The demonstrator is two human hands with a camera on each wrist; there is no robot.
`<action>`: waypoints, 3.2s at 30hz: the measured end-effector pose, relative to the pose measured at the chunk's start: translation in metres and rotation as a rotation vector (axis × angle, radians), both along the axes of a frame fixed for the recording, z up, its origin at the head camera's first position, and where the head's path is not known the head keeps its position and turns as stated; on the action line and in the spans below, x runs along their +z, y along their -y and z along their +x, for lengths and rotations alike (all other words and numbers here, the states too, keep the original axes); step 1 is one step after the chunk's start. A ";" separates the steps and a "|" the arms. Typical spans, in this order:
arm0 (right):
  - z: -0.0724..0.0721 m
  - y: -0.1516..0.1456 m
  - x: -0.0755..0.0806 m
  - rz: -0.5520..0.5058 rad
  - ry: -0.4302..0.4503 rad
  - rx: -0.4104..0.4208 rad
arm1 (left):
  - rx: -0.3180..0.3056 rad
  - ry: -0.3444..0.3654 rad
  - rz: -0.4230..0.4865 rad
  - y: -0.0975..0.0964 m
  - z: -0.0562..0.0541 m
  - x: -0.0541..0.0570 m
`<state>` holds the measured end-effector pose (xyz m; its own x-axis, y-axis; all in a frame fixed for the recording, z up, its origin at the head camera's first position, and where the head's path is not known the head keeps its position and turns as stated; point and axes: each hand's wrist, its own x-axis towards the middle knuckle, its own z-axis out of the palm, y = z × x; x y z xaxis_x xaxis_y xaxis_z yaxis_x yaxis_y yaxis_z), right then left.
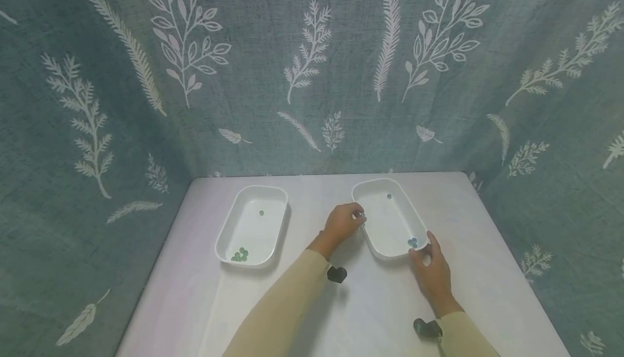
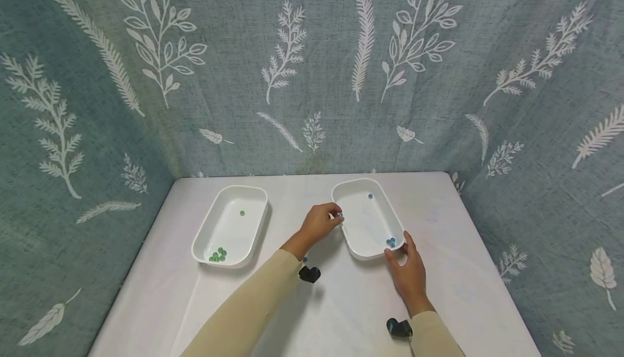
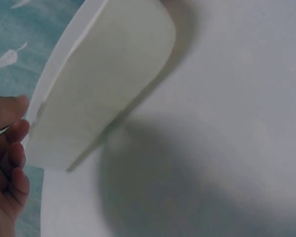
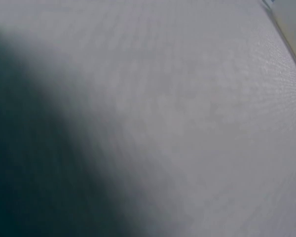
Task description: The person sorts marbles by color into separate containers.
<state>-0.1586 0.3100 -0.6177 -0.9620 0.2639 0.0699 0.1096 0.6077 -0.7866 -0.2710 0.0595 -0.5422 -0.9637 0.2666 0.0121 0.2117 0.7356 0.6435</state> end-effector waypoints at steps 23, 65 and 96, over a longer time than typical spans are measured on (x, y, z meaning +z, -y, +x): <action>0.001 0.001 0.000 0.019 0.003 -0.005 | -0.004 0.021 -0.020 -0.004 -0.002 -0.006; 0.000 0.001 0.000 0.011 0.019 -0.005 | 0.023 0.033 0.011 0.011 0.007 -0.003; -0.002 -0.004 -0.004 -0.001 0.015 0.000 | -0.116 0.161 -0.215 0.084 0.064 -0.039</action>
